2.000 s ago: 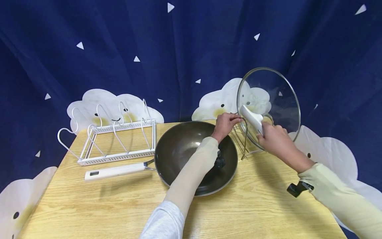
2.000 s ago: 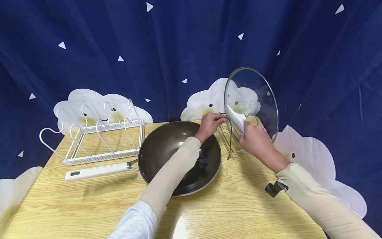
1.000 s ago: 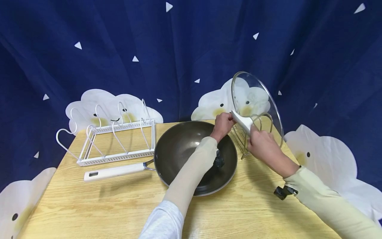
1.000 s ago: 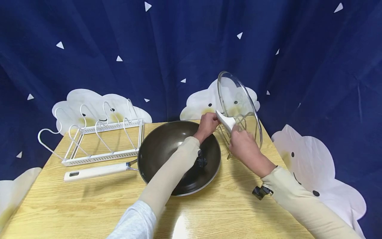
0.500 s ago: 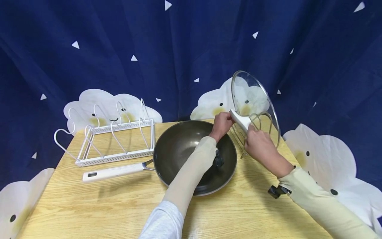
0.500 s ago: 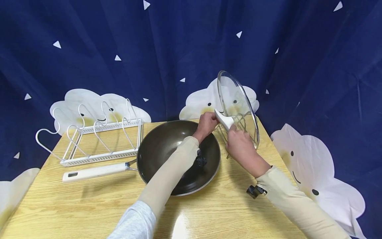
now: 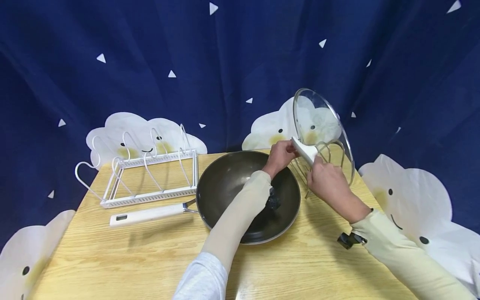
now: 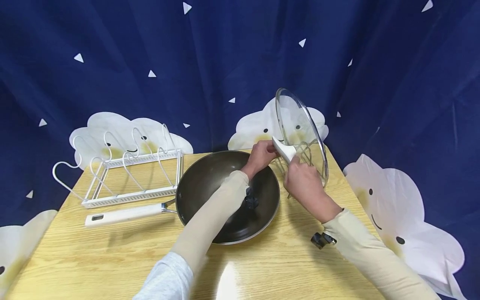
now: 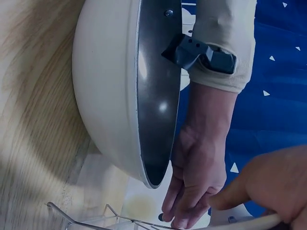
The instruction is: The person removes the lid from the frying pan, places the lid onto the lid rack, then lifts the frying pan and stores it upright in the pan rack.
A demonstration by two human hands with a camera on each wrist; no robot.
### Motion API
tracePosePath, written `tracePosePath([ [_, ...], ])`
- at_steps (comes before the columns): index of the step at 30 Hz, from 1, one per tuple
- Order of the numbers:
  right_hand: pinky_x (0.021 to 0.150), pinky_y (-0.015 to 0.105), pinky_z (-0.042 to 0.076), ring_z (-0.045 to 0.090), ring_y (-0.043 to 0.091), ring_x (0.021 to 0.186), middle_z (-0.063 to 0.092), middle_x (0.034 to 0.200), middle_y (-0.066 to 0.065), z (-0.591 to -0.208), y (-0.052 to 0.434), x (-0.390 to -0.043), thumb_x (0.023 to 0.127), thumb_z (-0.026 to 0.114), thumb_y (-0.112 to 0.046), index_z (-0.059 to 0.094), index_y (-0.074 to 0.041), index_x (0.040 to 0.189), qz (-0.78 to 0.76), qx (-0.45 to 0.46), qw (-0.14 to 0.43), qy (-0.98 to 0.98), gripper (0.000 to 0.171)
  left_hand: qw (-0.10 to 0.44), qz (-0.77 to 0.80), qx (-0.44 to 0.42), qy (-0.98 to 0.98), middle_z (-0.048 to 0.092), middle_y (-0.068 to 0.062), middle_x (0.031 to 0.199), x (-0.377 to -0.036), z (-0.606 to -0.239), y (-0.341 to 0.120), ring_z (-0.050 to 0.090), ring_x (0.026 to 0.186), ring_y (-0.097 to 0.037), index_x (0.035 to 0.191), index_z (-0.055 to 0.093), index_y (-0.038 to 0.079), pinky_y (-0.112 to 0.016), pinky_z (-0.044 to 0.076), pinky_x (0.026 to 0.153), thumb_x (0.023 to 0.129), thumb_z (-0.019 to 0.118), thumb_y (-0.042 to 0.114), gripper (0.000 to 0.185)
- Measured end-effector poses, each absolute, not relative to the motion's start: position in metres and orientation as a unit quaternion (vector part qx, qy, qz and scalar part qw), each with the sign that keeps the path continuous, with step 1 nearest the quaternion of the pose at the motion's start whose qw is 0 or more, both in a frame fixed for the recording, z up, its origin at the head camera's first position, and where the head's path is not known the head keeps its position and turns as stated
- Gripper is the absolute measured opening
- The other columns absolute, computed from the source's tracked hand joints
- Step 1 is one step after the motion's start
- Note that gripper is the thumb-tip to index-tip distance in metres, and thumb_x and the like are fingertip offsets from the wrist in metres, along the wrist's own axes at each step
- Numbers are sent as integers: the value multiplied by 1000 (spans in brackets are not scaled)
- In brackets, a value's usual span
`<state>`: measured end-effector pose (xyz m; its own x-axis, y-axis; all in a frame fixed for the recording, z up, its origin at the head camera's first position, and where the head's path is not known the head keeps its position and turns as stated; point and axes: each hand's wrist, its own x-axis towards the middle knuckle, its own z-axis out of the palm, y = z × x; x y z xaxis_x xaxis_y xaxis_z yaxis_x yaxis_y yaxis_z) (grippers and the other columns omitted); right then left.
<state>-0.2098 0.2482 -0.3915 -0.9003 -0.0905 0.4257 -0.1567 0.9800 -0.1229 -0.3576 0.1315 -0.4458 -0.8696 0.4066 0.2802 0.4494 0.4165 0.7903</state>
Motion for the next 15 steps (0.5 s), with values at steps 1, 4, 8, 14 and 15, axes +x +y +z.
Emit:
tracePosePath([
  [1, 46, 61, 47, 60, 52, 54, 56, 61, 32, -391, 248, -210, 87, 65, -8, 49, 10, 89, 76, 63, 214, -972, 25, 19, -479, -257, -839, 77, -2, 111, -357, -445, 130, 73, 105, -14, 117, 77, 13, -20, 53, 87, 94, 75, 13, 23],
  [4, 46, 61, 47, 60, 51, 53, 57, 61, 31, -390, 247, -208, 88, 67, -12, 50, 11, 90, 69, 63, 214, -972, 29, 15, -478, -259, -839, 75, -6, 118, -355, -443, 124, 71, 110, -19, 122, 73, 11, -21, 54, 89, 94, 74, 11, 28],
  [8, 44, 60, 46, 59, 50, 51, 56, 59, 29, -386, 245, -203, 89, 67, -15, 51, 10, 89, 64, 64, 226, -970, 30, 5, -464, -258, -848, 72, -8, 126, -351, -436, 116, 68, 118, -23, 129, 69, 8, -21, 53, 94, 94, 73, 9, 35],
  [14, 38, 58, 42, 56, 46, 46, 53, 53, 23, -371, 239, -190, 87, 70, -17, 51, 6, 86, 42, 88, 288, -953, 30, 10, -393, -268, -879, 67, -7, 135, -342, -420, 101, 63, 125, -20, 135, 63, 5, -27, 42, 108, 92, 73, 9, 44],
  [15, 38, 58, 41, 56, 46, 46, 53, 54, 22, -368, 238, -188, 87, 70, -18, 52, 6, 87, 36, 92, 300, -949, 30, 10, -383, -269, -884, 67, -7, 136, -340, -418, 97, 62, 126, -20, 135, 63, 5, -28, 41, 109, 91, 73, 9, 45],
])
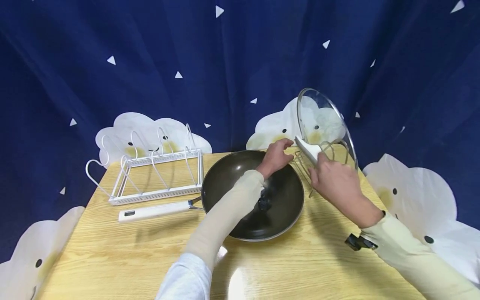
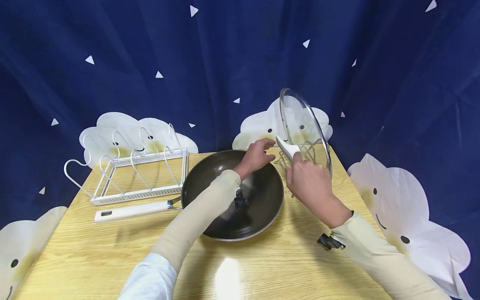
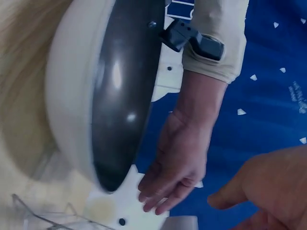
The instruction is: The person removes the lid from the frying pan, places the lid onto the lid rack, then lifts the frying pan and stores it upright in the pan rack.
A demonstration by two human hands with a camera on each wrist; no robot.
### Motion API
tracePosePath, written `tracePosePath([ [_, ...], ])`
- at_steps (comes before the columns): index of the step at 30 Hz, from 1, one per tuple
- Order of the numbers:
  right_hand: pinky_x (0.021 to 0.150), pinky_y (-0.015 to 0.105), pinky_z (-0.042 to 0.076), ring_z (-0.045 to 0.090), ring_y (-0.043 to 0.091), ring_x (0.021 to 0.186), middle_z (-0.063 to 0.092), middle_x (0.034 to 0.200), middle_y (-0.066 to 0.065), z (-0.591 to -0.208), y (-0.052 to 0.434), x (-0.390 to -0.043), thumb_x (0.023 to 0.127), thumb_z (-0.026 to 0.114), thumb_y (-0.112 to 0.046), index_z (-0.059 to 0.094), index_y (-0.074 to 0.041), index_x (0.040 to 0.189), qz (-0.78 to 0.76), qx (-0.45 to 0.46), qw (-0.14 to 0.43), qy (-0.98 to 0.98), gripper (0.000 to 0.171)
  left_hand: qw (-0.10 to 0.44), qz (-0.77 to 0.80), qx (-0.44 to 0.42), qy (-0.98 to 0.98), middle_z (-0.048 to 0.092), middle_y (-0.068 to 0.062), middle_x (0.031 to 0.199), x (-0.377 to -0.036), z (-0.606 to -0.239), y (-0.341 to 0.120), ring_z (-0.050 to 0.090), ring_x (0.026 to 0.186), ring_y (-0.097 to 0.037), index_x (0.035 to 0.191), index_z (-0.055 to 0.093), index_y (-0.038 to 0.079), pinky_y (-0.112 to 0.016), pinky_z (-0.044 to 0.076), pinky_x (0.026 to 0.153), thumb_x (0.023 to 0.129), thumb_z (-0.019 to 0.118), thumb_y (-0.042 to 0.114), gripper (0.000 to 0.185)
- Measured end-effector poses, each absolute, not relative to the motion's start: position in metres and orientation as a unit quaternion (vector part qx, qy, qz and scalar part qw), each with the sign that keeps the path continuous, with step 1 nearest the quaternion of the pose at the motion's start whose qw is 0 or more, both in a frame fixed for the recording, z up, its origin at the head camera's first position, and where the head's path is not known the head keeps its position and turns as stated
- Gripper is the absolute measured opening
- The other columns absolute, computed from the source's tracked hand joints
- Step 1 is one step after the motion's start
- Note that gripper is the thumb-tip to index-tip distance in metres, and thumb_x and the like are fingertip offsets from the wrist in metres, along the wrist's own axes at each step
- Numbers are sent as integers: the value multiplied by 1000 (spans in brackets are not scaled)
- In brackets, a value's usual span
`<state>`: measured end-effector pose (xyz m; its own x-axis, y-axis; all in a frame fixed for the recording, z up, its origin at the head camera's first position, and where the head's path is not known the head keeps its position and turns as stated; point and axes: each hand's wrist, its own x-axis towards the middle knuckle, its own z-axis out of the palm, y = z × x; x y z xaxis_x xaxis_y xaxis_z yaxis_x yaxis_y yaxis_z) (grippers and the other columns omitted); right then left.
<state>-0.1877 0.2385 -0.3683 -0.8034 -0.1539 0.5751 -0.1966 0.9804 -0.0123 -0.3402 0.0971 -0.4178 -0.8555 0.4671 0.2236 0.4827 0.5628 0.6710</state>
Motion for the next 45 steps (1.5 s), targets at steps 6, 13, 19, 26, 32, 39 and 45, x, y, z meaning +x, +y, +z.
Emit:
tracePosePath([
  [6, 44, 60, 42, 62, 46, 58, 64, 68, 24, -352, 232, -178, 89, 68, -23, 63, 4, 103, 58, 133, 324, -935, 31, 11, -350, -252, -902, 65, -7, 138, -330, -405, 66, 59, 129, -24, 136, 62, 7, -32, 44, 107, 91, 72, 11, 47],
  [13, 58, 59, 48, 68, 40, 74, 74, 92, 20, -343, 226, -175, 93, 71, -31, 70, -5, 123, 139, 176, 284, -932, 39, 43, -357, -256, -897, 66, -6, 137, -313, -387, 29, 60, 128, -20, 135, 64, 8, -30, 46, 106, 94, 70, 22, 44],
  [19, 68, 51, 51, 64, 26, 74, 72, 89, 11, -349, 218, -178, 95, 71, -36, 65, -7, 135, 207, 178, 221, -936, 49, 64, -338, -262, -902, 66, -5, 137, -297, -378, -7, 60, 128, -23, 137, 64, 12, -35, 47, 106, 95, 70, 29, 46],
  [26, 90, 59, 50, 67, 41, 108, 62, 139, 19, -365, 212, -181, 98, 67, -44, 54, -7, 146, 261, 159, 145, -941, 62, 63, -308, -273, -909, 54, -6, 152, -275, -378, -44, 51, 139, -22, 145, 58, 13, -36, 42, 113, 95, 68, 38, 57],
  [32, 96, 59, 47, 62, 42, 119, 58, 142, 22, -384, 212, -182, 98, 67, -41, 50, -4, 148, 275, 170, 129, -937, 65, 66, -290, -281, -912, 50, -7, 154, -253, -383, -78, 49, 141, -24, 149, 54, 13, -41, 41, 114, 93, 70, 45, 66],
  [39, 108, 63, 38, 44, 45, 139, 47, 154, 22, -402, 212, -184, 98, 66, -44, 47, -5, 151, 278, 159, 105, -942, 68, 76, -297, -231, -924, 50, -10, 154, -232, -391, -136, 46, 142, -32, 147, 56, 15, -54, 38, 114, 91, 70, 51, 68],
  [45, 109, 67, 34, 41, 49, 140, 43, 154, 27, -416, 212, -188, 98, 68, -40, 47, -2, 149, 279, 155, 107, -942, 68, 63, -288, -196, -935, 48, -8, 155, -218, -401, -179, 42, 144, -35, 148, 55, 18, -57, 36, 114, 91, 71, 53, 69],
])
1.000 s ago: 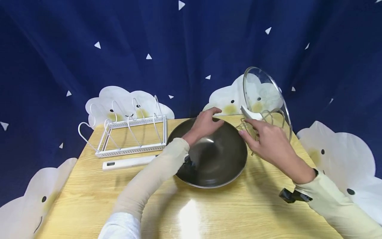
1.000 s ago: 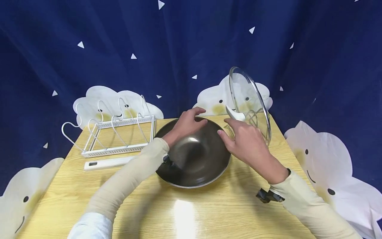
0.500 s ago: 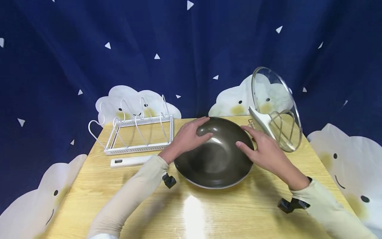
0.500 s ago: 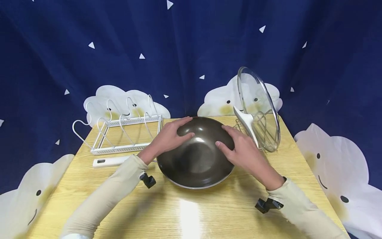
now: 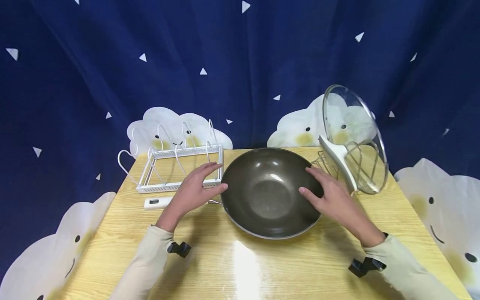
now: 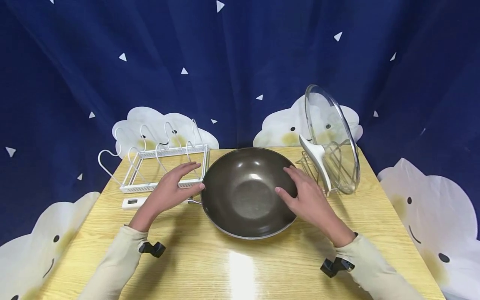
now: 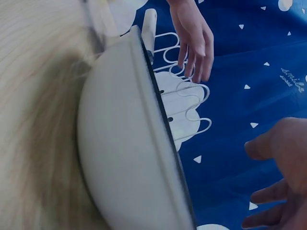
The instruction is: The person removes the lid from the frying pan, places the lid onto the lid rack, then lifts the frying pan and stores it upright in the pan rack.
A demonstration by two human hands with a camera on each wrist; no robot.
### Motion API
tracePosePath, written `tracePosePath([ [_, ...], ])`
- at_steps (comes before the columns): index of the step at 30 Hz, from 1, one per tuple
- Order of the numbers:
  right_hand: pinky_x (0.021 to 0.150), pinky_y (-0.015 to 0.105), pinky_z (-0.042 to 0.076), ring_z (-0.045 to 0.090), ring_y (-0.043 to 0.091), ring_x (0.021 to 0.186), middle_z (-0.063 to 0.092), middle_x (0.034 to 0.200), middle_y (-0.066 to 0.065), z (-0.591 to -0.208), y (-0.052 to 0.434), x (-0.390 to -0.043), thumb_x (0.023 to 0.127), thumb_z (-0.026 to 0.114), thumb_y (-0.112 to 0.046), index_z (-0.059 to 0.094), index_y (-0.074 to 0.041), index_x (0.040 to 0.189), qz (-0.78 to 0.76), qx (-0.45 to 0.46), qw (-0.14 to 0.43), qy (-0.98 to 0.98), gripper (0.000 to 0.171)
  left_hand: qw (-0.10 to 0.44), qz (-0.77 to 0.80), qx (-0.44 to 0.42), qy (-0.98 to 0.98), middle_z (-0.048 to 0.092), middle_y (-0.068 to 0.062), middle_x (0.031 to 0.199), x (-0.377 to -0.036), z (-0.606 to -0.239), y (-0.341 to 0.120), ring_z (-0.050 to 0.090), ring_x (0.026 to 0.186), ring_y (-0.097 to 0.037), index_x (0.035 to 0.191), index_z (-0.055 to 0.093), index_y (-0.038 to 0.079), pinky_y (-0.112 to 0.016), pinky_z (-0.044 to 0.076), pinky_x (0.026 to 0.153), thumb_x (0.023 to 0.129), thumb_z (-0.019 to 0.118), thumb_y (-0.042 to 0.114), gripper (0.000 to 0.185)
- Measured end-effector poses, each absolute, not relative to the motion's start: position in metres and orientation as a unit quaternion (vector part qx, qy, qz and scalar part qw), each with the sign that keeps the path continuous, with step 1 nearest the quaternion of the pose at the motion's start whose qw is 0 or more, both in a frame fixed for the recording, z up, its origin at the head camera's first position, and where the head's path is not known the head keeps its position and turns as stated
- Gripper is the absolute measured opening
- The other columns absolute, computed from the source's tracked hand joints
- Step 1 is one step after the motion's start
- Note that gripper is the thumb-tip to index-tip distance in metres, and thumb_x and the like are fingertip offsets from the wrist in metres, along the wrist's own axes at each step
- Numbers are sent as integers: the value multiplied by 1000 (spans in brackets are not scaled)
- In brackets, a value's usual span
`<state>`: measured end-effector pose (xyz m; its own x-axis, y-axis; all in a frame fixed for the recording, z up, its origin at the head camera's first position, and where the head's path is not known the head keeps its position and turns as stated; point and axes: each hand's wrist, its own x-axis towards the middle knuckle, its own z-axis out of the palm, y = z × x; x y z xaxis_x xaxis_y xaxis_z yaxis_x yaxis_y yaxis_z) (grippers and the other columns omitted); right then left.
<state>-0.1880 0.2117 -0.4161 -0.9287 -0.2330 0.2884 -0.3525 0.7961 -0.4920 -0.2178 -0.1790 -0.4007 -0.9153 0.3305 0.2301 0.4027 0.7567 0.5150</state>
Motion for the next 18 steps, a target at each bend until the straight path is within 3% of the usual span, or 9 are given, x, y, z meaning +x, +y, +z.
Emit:
tracePosePath([
  [12, 109, 72, 29, 29, 55, 144, 32, 156, 37, -443, 221, -190, 96, 70, -36, 47, 5, 147, 285, 154, 103, -941, 69, 65, -232, -190, -952, 52, -13, 152, -197, -422, -237, 46, 140, -38, 148, 55, 17, -58, 37, 113, 95, 68, 52, 65],
  [18, 109, 73, 26, 26, 57, 144, 24, 160, 35, -451, 225, -191, 99, 67, -38, 40, 5, 151, 298, 134, 81, -942, 74, 71, -232, -199, -949, 63, -12, 140, -194, -424, -252, 57, 130, -36, 140, 63, 12, -54, 43, 108, 95, 70, 46, 56],
])
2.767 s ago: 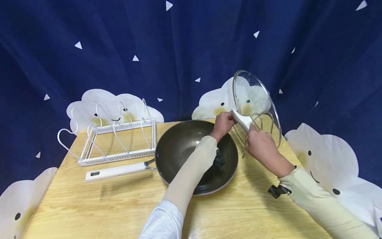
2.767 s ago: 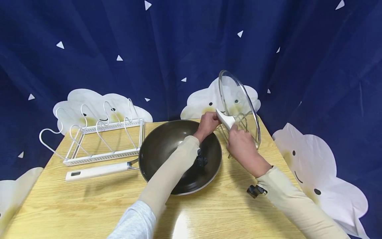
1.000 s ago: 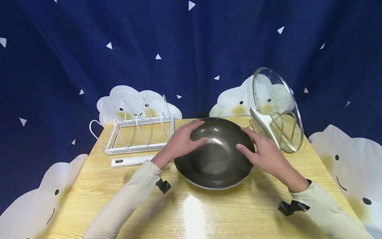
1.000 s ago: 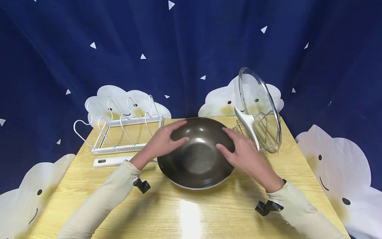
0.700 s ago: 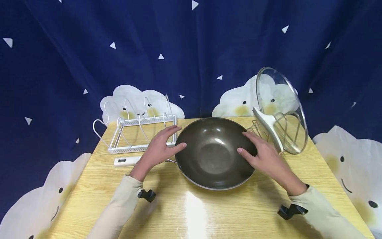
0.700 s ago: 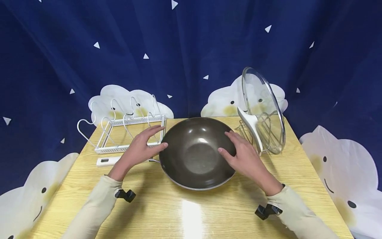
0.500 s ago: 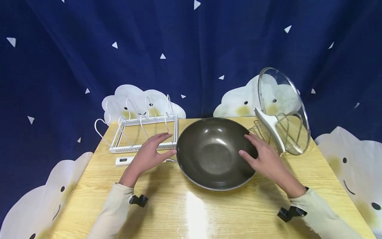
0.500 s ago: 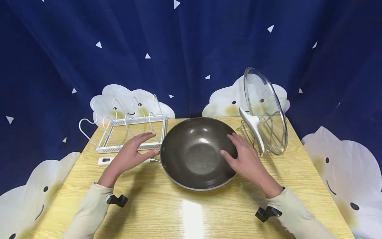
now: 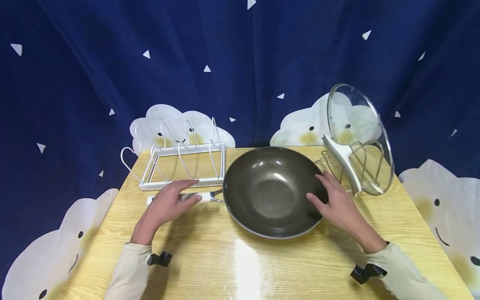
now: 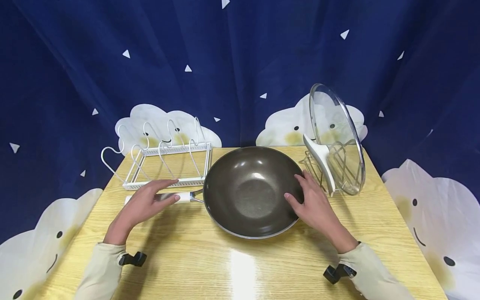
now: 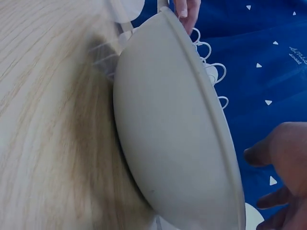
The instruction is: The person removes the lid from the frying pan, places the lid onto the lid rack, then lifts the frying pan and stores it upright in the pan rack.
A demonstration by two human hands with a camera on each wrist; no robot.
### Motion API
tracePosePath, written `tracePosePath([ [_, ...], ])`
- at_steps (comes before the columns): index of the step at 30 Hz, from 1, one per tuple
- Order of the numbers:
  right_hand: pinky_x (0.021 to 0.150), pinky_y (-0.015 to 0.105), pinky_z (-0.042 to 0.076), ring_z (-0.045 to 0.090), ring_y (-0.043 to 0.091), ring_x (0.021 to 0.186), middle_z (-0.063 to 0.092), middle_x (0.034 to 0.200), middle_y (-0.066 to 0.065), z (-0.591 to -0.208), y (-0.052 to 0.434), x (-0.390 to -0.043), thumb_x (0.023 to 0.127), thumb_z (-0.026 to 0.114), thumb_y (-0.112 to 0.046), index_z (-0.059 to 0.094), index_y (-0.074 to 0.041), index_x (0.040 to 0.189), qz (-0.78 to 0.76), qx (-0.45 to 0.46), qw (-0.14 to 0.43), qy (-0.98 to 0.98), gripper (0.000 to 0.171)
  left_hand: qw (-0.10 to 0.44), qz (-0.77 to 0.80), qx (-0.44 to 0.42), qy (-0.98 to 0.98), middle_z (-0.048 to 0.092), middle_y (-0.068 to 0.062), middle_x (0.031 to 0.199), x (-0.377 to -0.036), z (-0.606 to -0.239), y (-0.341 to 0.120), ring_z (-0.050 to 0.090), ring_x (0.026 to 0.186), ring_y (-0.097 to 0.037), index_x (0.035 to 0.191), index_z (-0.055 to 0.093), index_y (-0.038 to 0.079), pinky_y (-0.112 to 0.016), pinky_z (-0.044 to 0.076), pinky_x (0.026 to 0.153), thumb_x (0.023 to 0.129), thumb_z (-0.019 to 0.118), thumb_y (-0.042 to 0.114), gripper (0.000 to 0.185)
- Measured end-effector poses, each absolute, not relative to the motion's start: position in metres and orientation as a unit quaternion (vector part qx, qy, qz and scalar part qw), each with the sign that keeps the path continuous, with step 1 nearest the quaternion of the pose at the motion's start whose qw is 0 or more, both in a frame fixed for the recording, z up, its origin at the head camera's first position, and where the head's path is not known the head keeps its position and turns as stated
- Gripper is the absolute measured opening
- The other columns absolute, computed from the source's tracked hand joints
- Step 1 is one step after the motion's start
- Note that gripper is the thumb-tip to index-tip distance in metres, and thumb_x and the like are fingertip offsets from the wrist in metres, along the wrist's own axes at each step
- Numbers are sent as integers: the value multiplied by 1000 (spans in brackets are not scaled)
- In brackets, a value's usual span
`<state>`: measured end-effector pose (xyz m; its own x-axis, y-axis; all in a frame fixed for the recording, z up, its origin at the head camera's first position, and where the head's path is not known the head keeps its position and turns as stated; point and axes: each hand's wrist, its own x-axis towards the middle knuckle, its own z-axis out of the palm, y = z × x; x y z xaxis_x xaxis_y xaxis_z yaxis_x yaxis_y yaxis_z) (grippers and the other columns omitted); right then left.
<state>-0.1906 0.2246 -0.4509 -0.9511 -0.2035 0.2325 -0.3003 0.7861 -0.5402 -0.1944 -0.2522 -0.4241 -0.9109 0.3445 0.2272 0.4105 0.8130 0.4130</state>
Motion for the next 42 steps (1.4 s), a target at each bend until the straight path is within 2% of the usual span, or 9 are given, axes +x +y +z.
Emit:
tracePosePath([
  [6, 110, 71, 26, 25, 57, 144, 19, 162, 35, -457, 233, -190, 100, 63, -42, 24, 5, 158, 315, 101, 59, -942, 84, 62, -219, -203, -952, 70, -9, 129, -198, -425, -264, 63, 124, -32, 127, 72, 11, -50, 47, 105, 95, 72, 40, 43],
  [13, 108, 70, 31, 33, 58, 140, 29, 157, 37, -464, 238, -190, 100, 64, -40, 22, 6, 158, 316, 86, 65, -943, 85, 61, -214, -196, -955, 75, -8, 117, -198, -429, -270, 68, 114, -29, 116, 77, 11, -49, 51, 98, 93, 76, 33, 32],
  [14, 107, 71, 32, 34, 59, 138, 30, 156, 38, -464, 238, -190, 101, 63, -40, 21, 6, 158, 315, 83, 62, -943, 85, 60, -214, -192, -956, 75, -7, 116, -197, -429, -270, 68, 113, -28, 116, 78, 12, -49, 52, 97, 93, 75, 33, 32],
  [18, 99, 67, 44, 56, 56, 121, 40, 148, 41, -468, 240, -190, 105, 55, -40, 20, 5, 159, 328, 78, 49, -940, 78, 49, -206, -172, -962, 76, -8, 115, -196, -428, -272, 70, 110, -28, 119, 77, 12, -50, 53, 92, 93, 74, 36, 35],
  [21, 95, 65, 48, 62, 53, 114, 47, 142, 41, -471, 241, -190, 108, 49, -36, 22, 5, 159, 347, 82, 46, -933, 70, 42, -197, -166, -965, 75, -8, 116, -195, -427, -273, 70, 110, -29, 120, 77, 13, -51, 54, 90, 94, 73, 38, 37],
  [24, 97, 67, 45, 58, 55, 119, 53, 137, 39, -473, 242, -191, 110, 43, -30, 26, 4, 157, 352, 88, 57, -930, 61, 37, -191, -169, -966, 76, -7, 115, -195, -426, -275, 70, 109, -28, 120, 77, 15, -50, 54, 89, 93, 74, 39, 36],
  [28, 97, 68, 43, 58, 55, 119, 58, 131, 37, -476, 242, -193, 111, 39, -24, 30, 3, 156, 352, 86, 62, -930, 54, 35, -185, -177, -966, 77, -4, 109, -196, -425, -279, 71, 99, -24, 116, 79, 17, -48, 55, 83, 92, 75, 39, 32],
  [33, 99, 68, 42, 57, 55, 119, 58, 131, 37, -478, 243, -192, 111, 39, -23, 31, 4, 156, 361, 80, 62, -927, 53, 34, -183, -187, -965, 78, 2, 99, -198, -424, -282, 70, 88, -16, 111, 80, 18, -44, 55, 77, 91, 76, 40, 30],
  [42, 103, 68, 39, 56, 56, 121, 58, 131, 37, -477, 242, -191, 111, 39, -23, 31, 4, 156, 361, 69, 64, -928, 54, 24, -194, -175, -965, 78, 6, 96, -199, -425, -282, 69, 87, -14, 110, 81, 21, -41, 54, 72, 91, 76, 42, 28],
])
